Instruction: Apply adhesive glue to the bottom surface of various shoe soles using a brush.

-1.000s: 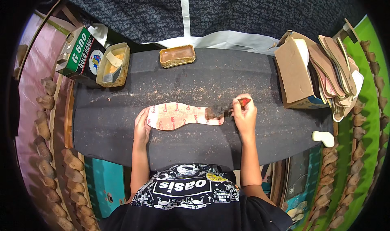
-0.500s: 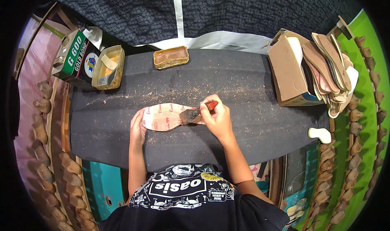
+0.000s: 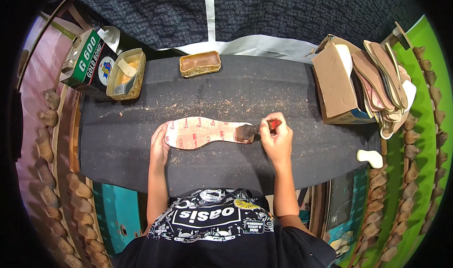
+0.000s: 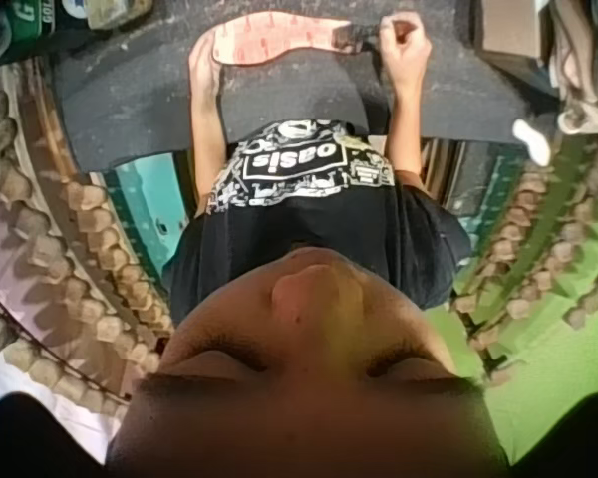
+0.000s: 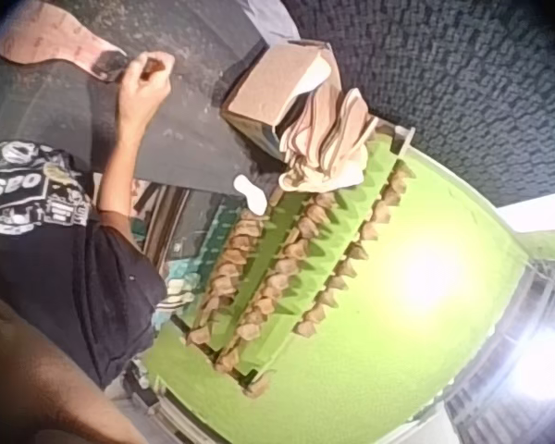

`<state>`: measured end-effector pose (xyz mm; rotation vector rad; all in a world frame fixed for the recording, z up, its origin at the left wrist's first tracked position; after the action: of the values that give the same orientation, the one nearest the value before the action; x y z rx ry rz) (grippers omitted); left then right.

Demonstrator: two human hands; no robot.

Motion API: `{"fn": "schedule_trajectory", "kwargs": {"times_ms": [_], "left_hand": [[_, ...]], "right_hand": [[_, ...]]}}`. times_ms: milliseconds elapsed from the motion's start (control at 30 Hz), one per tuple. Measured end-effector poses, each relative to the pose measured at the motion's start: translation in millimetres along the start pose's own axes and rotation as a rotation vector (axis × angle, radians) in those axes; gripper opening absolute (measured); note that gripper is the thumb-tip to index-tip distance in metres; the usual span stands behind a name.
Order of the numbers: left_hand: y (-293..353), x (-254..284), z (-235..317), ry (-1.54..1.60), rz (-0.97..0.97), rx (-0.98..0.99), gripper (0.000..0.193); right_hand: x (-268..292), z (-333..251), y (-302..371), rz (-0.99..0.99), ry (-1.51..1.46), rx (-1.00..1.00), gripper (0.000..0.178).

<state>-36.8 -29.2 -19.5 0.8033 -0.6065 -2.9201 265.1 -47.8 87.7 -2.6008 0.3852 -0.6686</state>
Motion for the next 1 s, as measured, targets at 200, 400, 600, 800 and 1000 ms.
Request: {"fn": "schedule_trajectory", "kwargs": {"times_ms": [200,400,600,800,1000], "left_hand": [[1.2,-3.9,0.5,-0.006,-0.003,0.0,0.025],[1.5,-3.9,1.1,-0.004,-0.007,-0.003,0.025],[2.1,-4.3,1.9,0.0,-0.005,-0.004,0.024],[1.2,-2.5,1.0,0.001,0.001,-0.01,0.024],[1.7,-2.6,1.8,-0.006,0.0,-0.005,0.024]], "right_hand": [[-41.4,-5.5,12.7,0.014,-0.303,-0.034,0.005],[-44.7,-10.4,17.2,-0.029,-0.162,0.048,0.006],[-20.1,3.1,22.1,-0.017,-0.118,-0.023,0.006],[7.6,20.8,27.3,0.066,-0.118,-0.063,0.006],[13.1,16.2,17.1,0.057,-0.042,-0.074,0.005]]}}
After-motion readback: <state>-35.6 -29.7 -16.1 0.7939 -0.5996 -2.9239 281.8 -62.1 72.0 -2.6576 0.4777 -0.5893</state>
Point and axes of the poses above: each hand's wrist, its own y-axis away from the middle knuckle, its own x-axis out of the back of the hand, z = x × y, the point moved 5 cm from there along -y, towards the middle knuckle, and after that the axes turned 12 degrees about x, right-handed, at the moved point
